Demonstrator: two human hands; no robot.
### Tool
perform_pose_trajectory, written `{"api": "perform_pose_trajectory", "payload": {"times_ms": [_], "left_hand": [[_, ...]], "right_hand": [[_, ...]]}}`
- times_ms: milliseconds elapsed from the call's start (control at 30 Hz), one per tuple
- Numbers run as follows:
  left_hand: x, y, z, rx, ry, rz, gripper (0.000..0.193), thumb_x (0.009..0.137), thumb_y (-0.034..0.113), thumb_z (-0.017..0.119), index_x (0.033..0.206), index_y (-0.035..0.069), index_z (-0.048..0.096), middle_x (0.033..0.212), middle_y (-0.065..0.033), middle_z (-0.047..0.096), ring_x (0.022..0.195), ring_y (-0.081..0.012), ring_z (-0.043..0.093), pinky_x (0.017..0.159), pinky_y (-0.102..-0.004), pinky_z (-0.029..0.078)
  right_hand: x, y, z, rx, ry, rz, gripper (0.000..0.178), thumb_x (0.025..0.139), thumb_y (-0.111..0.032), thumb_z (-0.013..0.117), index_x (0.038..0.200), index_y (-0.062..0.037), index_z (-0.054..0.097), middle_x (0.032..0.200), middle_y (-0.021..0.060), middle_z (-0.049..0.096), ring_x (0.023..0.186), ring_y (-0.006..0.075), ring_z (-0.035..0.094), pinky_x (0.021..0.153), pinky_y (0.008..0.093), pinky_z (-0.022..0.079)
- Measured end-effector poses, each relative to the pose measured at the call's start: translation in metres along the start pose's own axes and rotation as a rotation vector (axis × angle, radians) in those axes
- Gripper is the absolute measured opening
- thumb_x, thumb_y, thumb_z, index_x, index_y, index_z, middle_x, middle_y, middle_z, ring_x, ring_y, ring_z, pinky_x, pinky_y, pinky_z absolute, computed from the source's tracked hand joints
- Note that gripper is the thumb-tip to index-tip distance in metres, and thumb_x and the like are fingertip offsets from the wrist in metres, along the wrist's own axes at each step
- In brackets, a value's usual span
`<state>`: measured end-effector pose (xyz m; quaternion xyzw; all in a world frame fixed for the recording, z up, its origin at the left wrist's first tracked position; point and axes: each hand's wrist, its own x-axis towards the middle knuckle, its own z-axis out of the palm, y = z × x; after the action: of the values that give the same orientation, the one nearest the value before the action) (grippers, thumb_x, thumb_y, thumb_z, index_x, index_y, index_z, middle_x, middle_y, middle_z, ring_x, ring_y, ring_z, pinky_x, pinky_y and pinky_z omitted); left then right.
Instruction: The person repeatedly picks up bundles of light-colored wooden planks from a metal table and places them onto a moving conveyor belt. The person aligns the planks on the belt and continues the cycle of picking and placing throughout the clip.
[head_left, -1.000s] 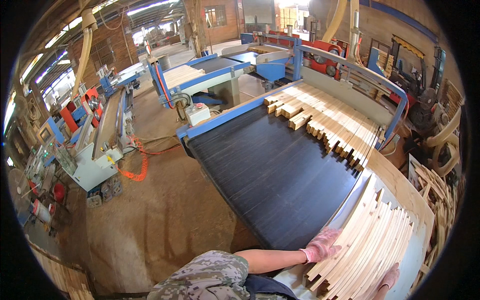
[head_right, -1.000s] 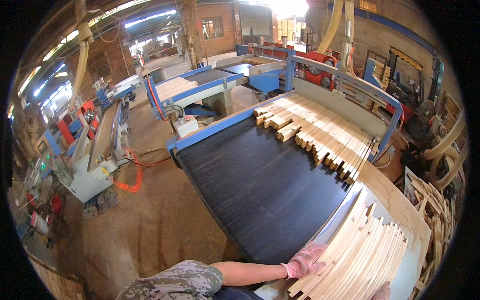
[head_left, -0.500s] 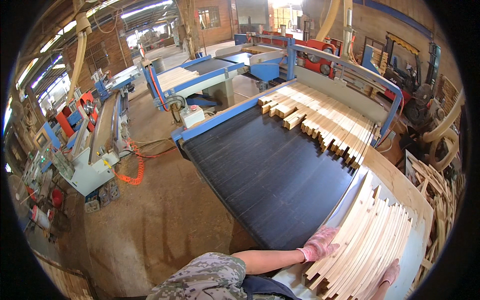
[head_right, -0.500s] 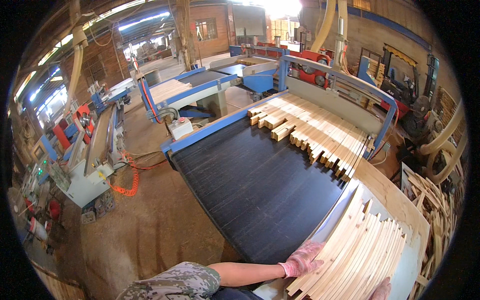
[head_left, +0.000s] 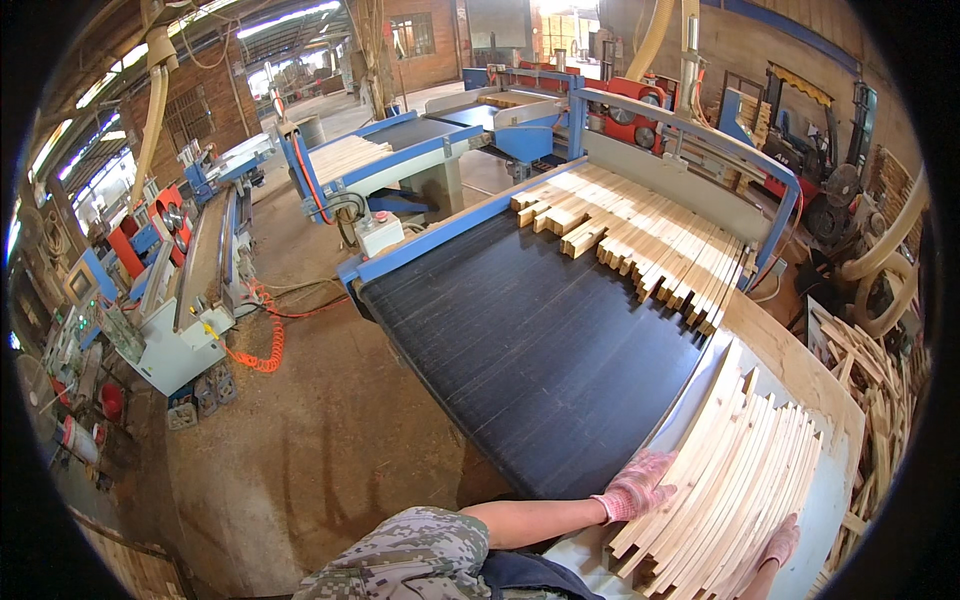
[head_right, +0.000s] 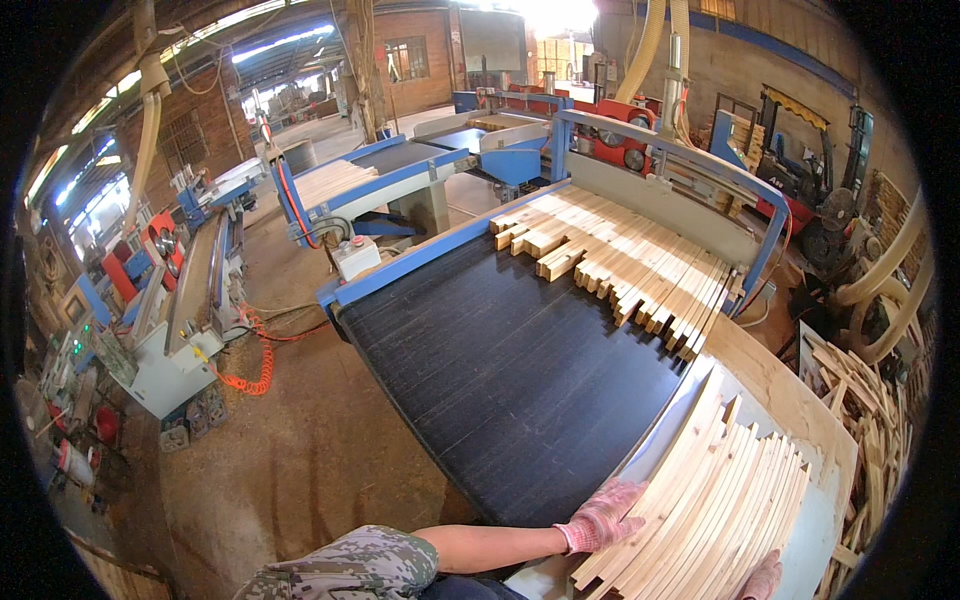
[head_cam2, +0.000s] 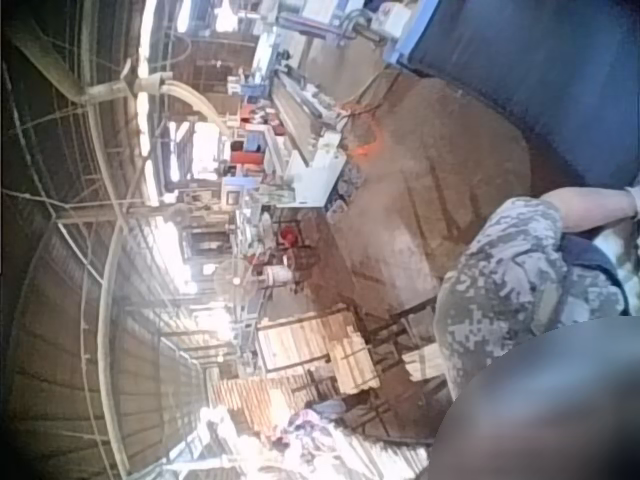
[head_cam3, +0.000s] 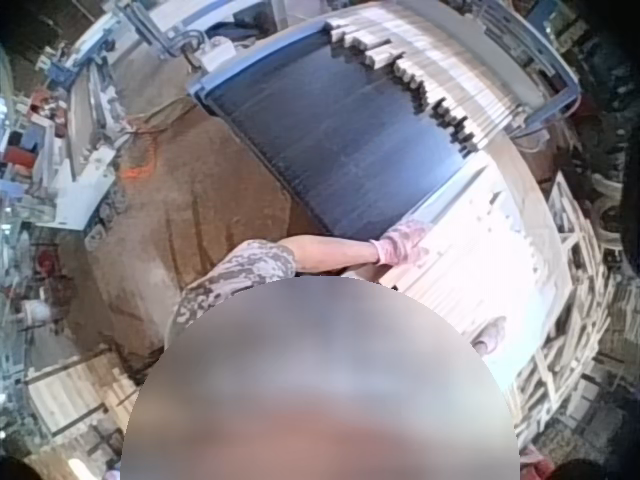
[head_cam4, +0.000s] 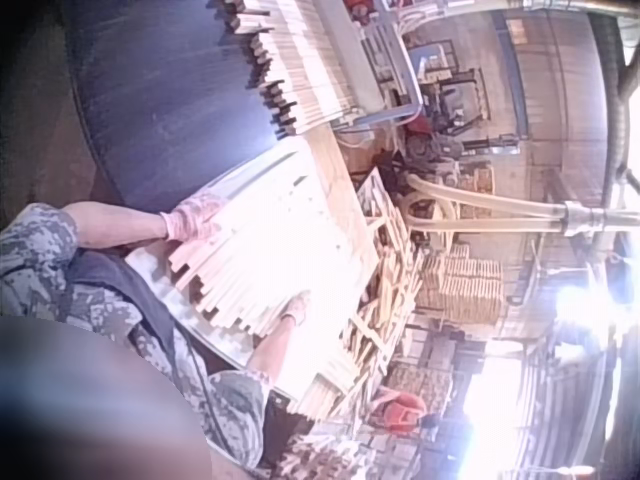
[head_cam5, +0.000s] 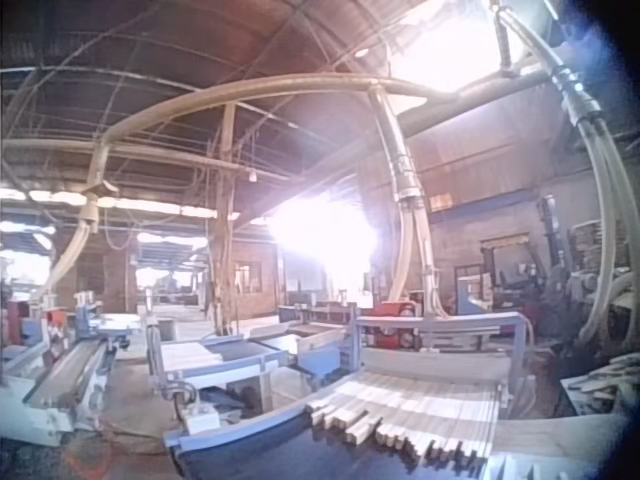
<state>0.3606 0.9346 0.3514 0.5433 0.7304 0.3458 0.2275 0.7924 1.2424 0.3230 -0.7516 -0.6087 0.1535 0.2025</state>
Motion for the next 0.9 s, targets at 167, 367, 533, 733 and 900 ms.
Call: {"api": "perform_pose_trajectory", "payload": {"times_ms": [167,367,533,733,900], "left_hand": [[0.000,-0.006,0.006,-0.010,0.035,-0.016,0.081,0.107,0.048,0.057,0.168,0.000,0.033,0.165,-0.0271,0.045,0.159,-0.0393,0.035,0.136,-0.0473,0.015],[-0.001,-0.005,0.003,-0.030,0.027,0.021,0.082,0.107,0.049,0.056,0.167,-0.001,0.034,0.165,-0.0266,0.046,0.158,-0.0399,0.035,0.136,-0.0475,0.016],[0.000,-0.006,0.006,-0.006,0.031,-0.002,0.081,0.107,0.049,0.055,0.167,-0.001,0.034,0.164,-0.0268,0.046,0.158,-0.0395,0.036,0.136,-0.0475,0.016],[0.000,-0.007,0.008,-0.014,0.040,0.013,0.080,0.108,0.049,0.056,0.166,-0.002,0.035,0.163,-0.0272,0.047,0.158,-0.0395,0.037,0.136,-0.0475,0.016],[0.001,-0.009,0.010,-0.006,0.047,0.013,0.080,0.107,0.049,0.056,0.166,-0.002,0.035,0.163,-0.0273,0.047,0.158,-0.0390,0.037,0.136,-0.0473,0.017]], "right_hand": [[0.007,0.002,0.011,0.023,0.020,0.018,0.076,0.112,-0.060,0.046,0.130,0.0095,0.068,0.128,0.0322,0.072,0.117,0.0475,0.068,0.104,0.0495,0.052],[0.012,0.011,0.013,-0.006,0.034,-0.045,0.075,0.111,-0.059,0.047,0.130,0.0108,0.068,0.130,0.0327,0.071,0.118,0.0479,0.068,0.105,0.0494,0.052],[0.009,0.008,0.011,0.033,0.025,-0.027,0.074,0.111,-0.058,0.048,0.131,0.0110,0.068,0.131,0.0328,0.071,0.118,0.0477,0.068,0.105,0.0490,0.052],[0.001,0.001,0.008,0.156,-0.011,0.055,0.074,0.111,-0.058,0.048,0.136,0.0096,0.065,0.133,0.0297,0.071,0.118,0.0437,0.069,0.105,0.0466,0.052],[-0.006,-0.007,-0.002,0.074,-0.052,0.036,0.075,0.111,-0.058,0.047,0.140,0.0092,0.063,0.137,0.0277,0.070,0.120,0.0415,0.069,0.107,0.0453,0.052]]}}
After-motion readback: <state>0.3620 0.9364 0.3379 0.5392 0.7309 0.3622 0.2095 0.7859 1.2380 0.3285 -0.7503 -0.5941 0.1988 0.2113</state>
